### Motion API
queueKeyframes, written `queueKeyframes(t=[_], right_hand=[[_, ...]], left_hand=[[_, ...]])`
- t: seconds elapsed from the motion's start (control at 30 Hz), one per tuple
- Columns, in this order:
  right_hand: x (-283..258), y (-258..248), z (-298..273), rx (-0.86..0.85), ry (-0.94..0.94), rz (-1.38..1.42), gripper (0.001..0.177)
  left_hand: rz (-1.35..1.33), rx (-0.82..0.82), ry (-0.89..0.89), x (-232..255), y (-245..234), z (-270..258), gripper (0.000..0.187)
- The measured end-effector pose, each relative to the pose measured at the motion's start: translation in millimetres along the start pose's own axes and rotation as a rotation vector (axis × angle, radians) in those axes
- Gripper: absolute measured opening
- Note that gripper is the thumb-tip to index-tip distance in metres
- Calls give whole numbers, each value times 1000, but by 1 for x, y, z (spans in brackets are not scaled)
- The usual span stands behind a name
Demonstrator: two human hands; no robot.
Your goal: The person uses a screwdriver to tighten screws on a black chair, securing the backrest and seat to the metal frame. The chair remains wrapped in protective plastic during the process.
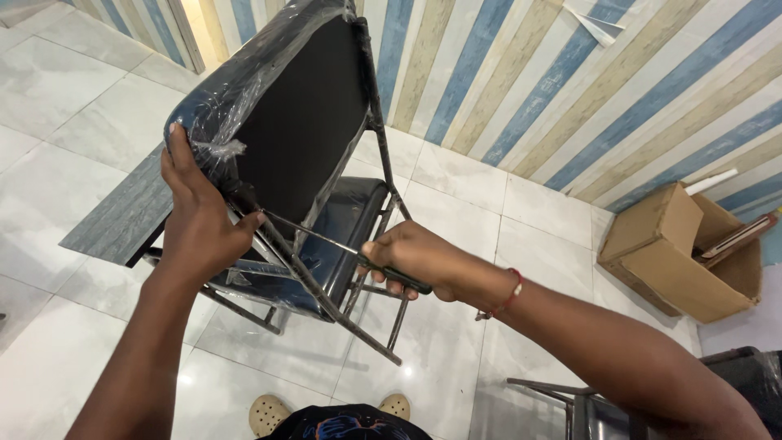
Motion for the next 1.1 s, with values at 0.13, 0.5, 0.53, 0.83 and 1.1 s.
queueKeyframes(t=[0.13, 0.5, 0.53, 0.83, 1.1], right_hand=[[-4, 17, 1, -215, 139, 241, 44], [-61, 19, -57, 644, -939, -1084, 39], [-59, 21, -58, 738, -948, -1232, 43], [-43, -5, -12, 224, -305, -457, 24], [-23, 2, 5, -171, 34, 84, 25]], left_hand=[[17, -1, 24, -2, -5, 2, 143], [4, 44, 58, -3, -9, 3, 142], [4, 40, 42, -5, -10, 2, 142], [10, 4, -12, -3, -6, 0, 141], [-7, 16, 4, -1, -8, -1, 141]])
Point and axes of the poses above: each hand's wrist, its own z-axis towards the middle knuckle, its own y-axis out of the palm, x = y × z, the point moved 9 cm from there along z, towards the middle knuckle, and after that the axes turned 11 degrees about y, right-handed, at the moved point
